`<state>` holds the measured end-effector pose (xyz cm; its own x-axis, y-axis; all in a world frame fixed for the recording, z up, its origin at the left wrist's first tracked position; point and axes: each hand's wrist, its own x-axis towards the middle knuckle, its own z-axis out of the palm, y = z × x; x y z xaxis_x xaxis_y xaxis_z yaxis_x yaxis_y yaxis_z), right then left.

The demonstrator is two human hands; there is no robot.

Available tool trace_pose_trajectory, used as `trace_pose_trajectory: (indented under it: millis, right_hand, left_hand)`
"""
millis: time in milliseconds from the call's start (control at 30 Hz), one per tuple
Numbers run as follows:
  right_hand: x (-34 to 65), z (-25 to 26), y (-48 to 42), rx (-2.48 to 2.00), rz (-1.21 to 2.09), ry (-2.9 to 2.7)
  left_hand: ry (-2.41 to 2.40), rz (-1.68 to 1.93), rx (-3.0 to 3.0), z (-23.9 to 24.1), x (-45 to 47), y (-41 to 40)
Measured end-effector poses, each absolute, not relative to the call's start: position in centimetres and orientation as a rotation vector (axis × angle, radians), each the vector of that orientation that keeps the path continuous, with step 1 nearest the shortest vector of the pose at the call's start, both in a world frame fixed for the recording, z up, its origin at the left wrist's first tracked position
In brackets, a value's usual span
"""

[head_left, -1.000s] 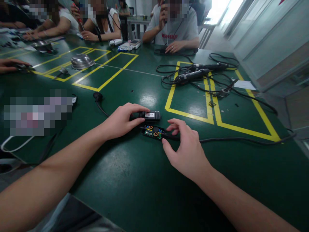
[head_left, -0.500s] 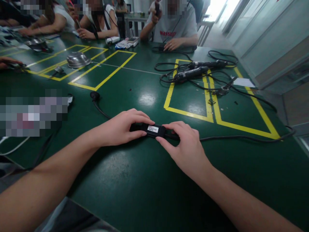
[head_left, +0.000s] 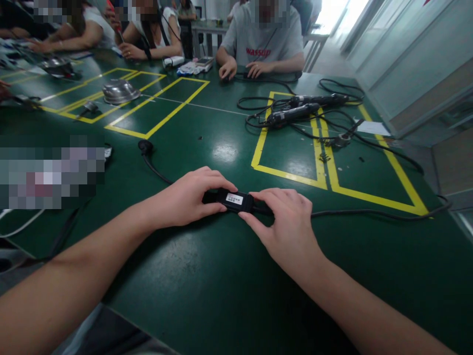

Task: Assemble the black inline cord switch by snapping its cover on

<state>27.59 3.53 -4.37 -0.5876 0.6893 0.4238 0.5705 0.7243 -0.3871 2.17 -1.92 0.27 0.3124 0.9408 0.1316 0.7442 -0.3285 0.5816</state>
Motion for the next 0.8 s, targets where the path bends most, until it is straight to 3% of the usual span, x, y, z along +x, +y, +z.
trace_pose_trajectory:
  millis: [333, 567, 800]
  right_hand:
    - [27.5, -4.6, 3.4, -0.985, 0.356, -2.337]
    - [27.3, -4.7, 3.4, -1.017, 0.438, -2.277]
    - [27.2, -4.8, 3.7, -0.947, 0.456, -2.33]
  left_hand:
    - [1.505, 0.712, 1.962, 0.1, 1.7, -1.4]
    - [1.765, 0.9, 1.789, -0.9, 1.1, -0.6]
    - [1.965, 0.772, 1.979, -1.6, 0.5, -0.3]
